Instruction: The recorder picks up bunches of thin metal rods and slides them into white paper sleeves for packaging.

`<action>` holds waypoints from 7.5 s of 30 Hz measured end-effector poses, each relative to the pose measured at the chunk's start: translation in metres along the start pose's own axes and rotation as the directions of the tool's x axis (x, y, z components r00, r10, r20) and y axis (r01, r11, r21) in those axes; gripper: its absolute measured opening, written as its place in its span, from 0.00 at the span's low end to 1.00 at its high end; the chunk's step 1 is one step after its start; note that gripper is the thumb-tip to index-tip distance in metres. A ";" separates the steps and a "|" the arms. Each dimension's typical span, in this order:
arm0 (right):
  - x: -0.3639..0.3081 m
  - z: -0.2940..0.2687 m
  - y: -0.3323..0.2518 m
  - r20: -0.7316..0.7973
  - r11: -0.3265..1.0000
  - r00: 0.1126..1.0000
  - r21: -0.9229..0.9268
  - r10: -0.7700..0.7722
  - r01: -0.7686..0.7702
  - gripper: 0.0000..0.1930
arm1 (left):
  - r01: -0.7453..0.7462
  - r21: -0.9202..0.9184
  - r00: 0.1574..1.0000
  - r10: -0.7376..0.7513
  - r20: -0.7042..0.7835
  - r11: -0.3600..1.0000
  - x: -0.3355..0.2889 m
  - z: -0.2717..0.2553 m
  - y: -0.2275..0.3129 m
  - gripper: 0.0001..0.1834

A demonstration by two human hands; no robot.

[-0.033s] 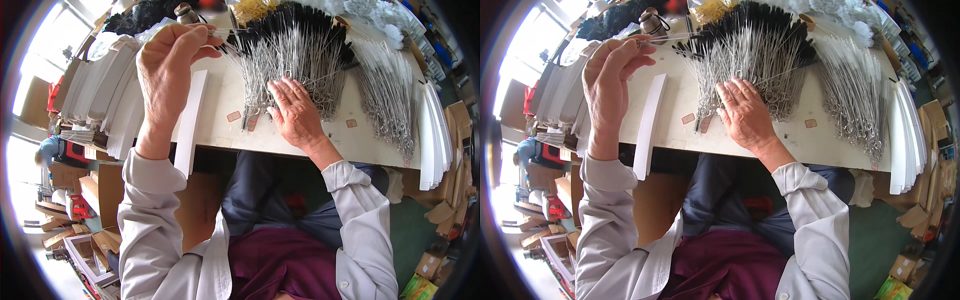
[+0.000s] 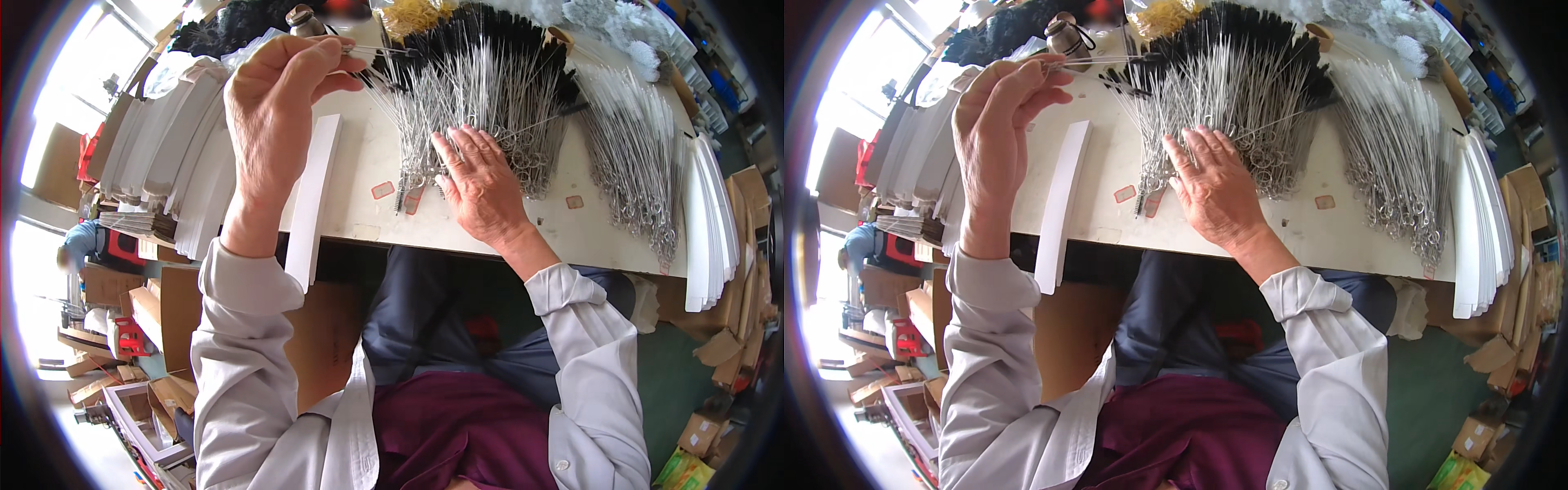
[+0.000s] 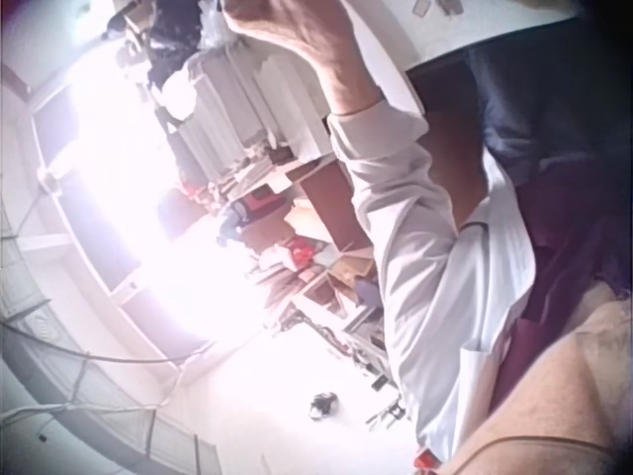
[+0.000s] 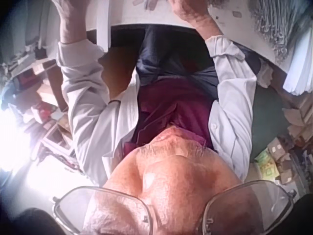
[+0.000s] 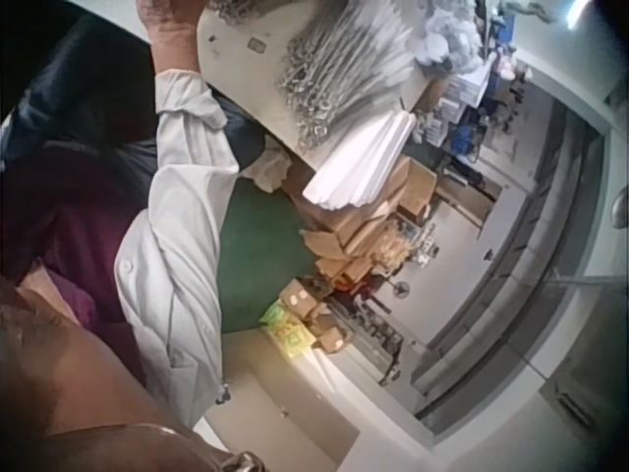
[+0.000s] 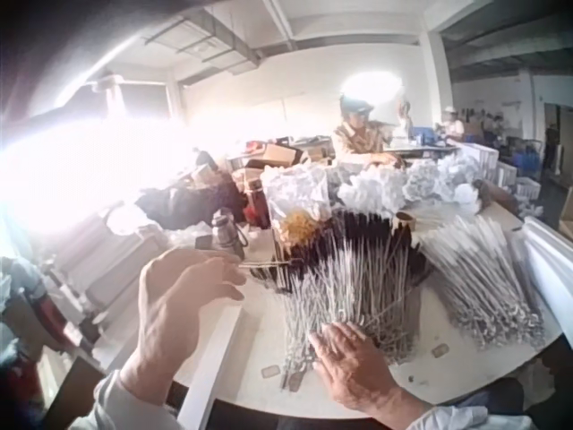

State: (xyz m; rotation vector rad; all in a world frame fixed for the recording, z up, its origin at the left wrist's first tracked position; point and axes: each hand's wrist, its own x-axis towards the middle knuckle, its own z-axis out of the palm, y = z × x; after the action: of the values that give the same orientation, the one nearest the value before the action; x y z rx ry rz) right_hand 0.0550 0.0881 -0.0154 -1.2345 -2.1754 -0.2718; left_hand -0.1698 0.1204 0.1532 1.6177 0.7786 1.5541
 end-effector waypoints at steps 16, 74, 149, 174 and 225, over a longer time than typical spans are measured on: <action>-0.026 -0.021 0.012 -0.266 0.823 0.833 0.460 0.486 -0.333 0.12 | -0.195 0.004 0.966 0.192 -0.175 0.981 0.021 -0.035 0.038 0.16; -0.042 -0.112 -0.015 0.165 -0.251 0.639 0.967 0.752 0.045 0.23 | 0.570 -0.628 0.811 -0.489 0.322 0.530 -0.113 0.096 -0.041 0.09; -0.189 -0.113 0.113 -0.282 0.294 0.088 0.875 0.955 -0.386 0.16 | -0.337 0.288 0.790 0.103 0.605 0.897 -0.033 0.351 -0.083 0.06; -0.116 -0.108 0.190 0.073 -0.073 0.148 0.997 0.986 0.000 0.17 | -0.148 -0.099 0.859 0.177 0.480 0.984 0.026 0.278 -0.014 0.04; -0.138 -0.077 -0.038 0.693 -0.247 0.622 0.716 0.366 -0.653 0.20 | 0.351 0.293 0.790 -0.449 0.418 0.889 -0.045 0.050 -0.078 0.02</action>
State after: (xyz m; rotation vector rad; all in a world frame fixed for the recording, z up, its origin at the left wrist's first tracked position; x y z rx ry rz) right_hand 0.1066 -0.0653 -0.0334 -1.0725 -0.9931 1.6475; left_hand -0.1180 0.1191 0.0640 1.7363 0.9458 0.7433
